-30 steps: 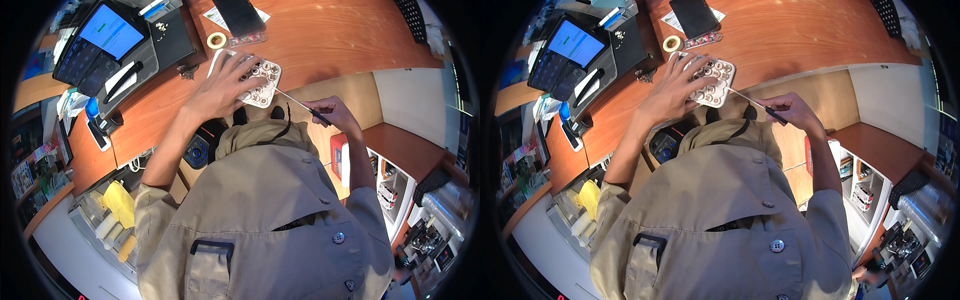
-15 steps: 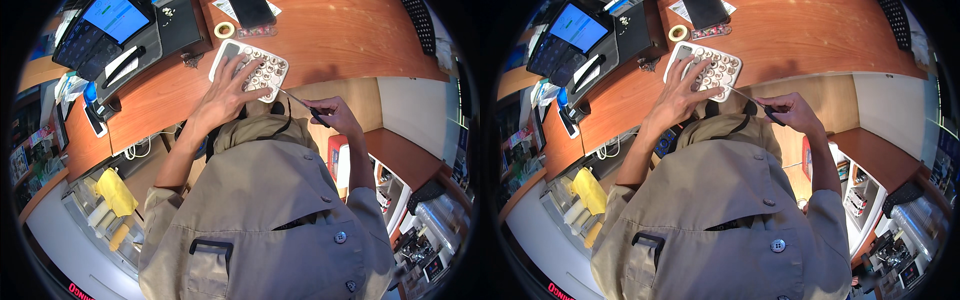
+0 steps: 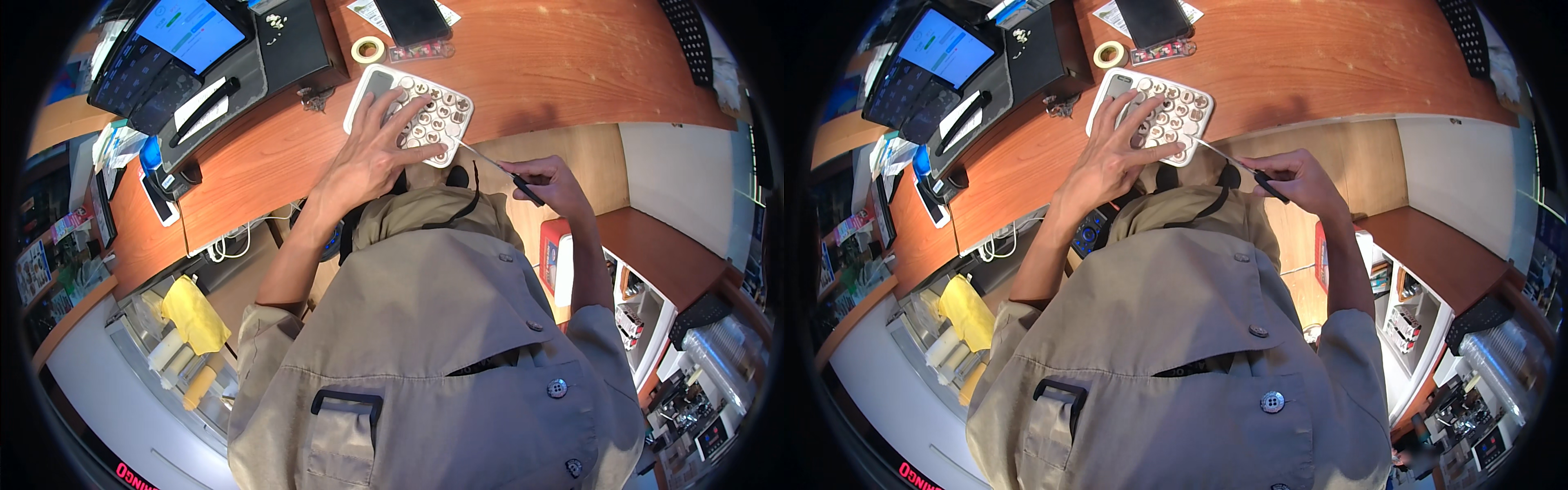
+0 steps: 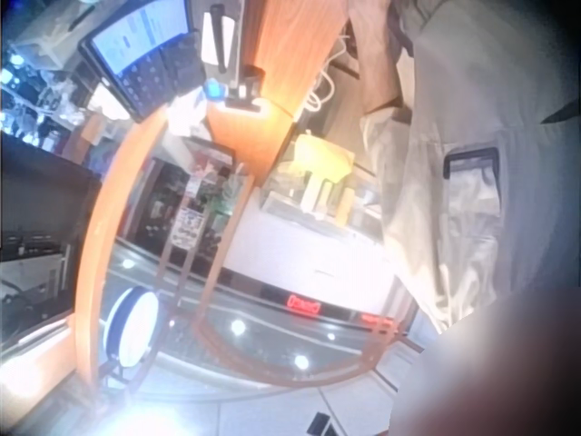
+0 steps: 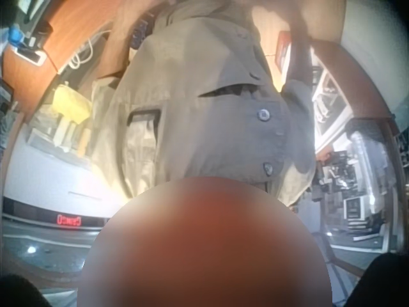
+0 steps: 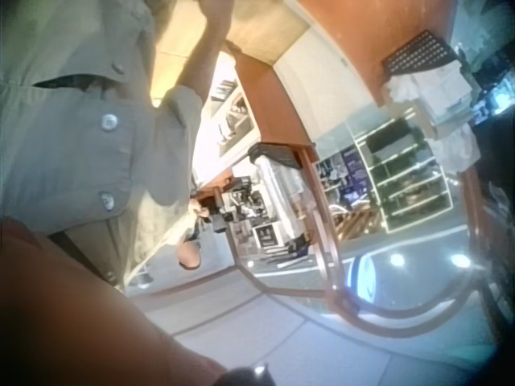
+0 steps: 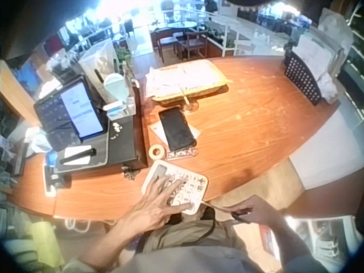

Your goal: The person uses a pair of scissors to pry open the casing of a white calculator and remove small internal components. They repeatedly insert the scissors into the device, extract parts, and place them on the counter.

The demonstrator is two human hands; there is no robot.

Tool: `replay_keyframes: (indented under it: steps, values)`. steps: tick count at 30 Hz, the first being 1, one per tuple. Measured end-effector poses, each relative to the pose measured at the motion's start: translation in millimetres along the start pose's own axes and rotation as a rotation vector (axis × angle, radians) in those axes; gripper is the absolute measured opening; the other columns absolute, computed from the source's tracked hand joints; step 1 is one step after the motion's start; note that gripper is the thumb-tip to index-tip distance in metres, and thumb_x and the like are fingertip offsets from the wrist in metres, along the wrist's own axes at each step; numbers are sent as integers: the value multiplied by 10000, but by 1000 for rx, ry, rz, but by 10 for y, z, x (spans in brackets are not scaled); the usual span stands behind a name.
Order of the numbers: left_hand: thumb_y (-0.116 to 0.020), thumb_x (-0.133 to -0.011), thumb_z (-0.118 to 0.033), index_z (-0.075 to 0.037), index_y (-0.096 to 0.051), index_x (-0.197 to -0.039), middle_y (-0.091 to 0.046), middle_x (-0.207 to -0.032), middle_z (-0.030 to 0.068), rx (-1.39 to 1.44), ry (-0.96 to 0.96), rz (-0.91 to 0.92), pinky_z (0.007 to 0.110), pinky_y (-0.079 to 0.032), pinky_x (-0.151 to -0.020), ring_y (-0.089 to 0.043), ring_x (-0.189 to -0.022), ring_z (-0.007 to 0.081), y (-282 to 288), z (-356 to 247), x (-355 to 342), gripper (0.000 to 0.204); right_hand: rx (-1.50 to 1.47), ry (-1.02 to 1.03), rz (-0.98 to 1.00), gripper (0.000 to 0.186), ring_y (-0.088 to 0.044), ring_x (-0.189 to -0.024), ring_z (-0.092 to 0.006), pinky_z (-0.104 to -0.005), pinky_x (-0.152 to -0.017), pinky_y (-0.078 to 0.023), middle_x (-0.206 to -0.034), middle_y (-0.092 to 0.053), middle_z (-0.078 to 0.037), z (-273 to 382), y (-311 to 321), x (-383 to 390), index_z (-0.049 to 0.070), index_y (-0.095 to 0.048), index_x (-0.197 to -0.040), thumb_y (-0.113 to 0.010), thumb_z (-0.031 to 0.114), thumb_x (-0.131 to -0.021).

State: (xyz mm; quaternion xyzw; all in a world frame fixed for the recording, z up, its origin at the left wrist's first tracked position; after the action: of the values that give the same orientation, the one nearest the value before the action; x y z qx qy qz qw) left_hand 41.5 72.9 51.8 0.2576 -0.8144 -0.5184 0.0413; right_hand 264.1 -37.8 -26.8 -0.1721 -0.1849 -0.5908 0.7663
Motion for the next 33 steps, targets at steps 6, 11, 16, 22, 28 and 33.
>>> replay_keyframes:
  steps: [6, 11, 16, 22, 28, 33]
  values:
    - [-751, -670, 34, -298, -763, -1260, -420, -1626, 93, -28, -4, -6, 639, -346, -1178, -388, -1433, 458, 10, -17, 21, 677, -50, -29, 17, 528, -425, -641, -1, -187, -604, -392, -763, -597, 86, 76, 179, 140, 35, -718, -1329, -840, -27, -818]
    - [-924, -653, -332, -193, -539, -1501, -292, -1660, 212, -26, 273, -129, 693, -233, -1170, -253, -1477, 519, -58, -73, 52, 942, 67, -48, 94, 535, -444, -639, -4, -203, -570, -325, -749, -588, 107, 241, 284, 8, 46, -726, -1323, -845, -16, -806]
    - [-948, -613, -469, -165, -415, -1576, -194, -1643, 309, -156, 466, -260, 774, -166, -1114, -158, -1481, 582, -187, -147, 9, 1142, 349, -6, 161, 498, -525, -658, -18, -225, -596, -407, -771, -692, 36, 626, 280, -182, 68, -734, -1319, -771, -52, -837]
    - [-940, -642, -362, -178, -451, -1543, -174, -1647, 293, -124, 513, -289, 775, -157, -1136, -132, -1493, 576, -178, -137, 78, 1041, 484, 5, 202, 486, -691, -772, -53, -236, -688, -519, -834, -769, -36, 972, 214, -249, 51, -736, -1307, -693, -113, -852]
    - [-936, -677, -277, -183, -611, -1356, -287, -1587, 237, -63, 400, -381, 716, -176, -1173, -172, -1483, 539, -143, -138, 287, 759, 536, 121, 243, 440, -724, -710, -89, -237, -641, -519, -811, -769, -74, 1027, 53, -286, 38, -750, -1272, -692, -96, -858]
    - [-931, -704, -294, -203, -766, -1060, -474, -1448, 141, -124, 272, -496, 683, -211, -1165, -261, -1444, 474, -189, -234, 450, 402, 601, 164, 243, 439, -724, -654, -108, -235, -603, -506, -796, -786, -87, 1029, -15, -314, 70, -763, -1257, -714, -64, -841]
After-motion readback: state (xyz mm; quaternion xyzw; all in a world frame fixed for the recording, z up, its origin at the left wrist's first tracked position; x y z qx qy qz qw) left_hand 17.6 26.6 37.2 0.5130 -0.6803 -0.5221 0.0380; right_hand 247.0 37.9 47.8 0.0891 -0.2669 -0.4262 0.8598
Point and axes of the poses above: each hand's wrist, its own x-axis away from the middle knuckle, its own y-axis out of the back of the hand, z = x × y, the point moved 9 cm from there along -x, towards the middle knuckle
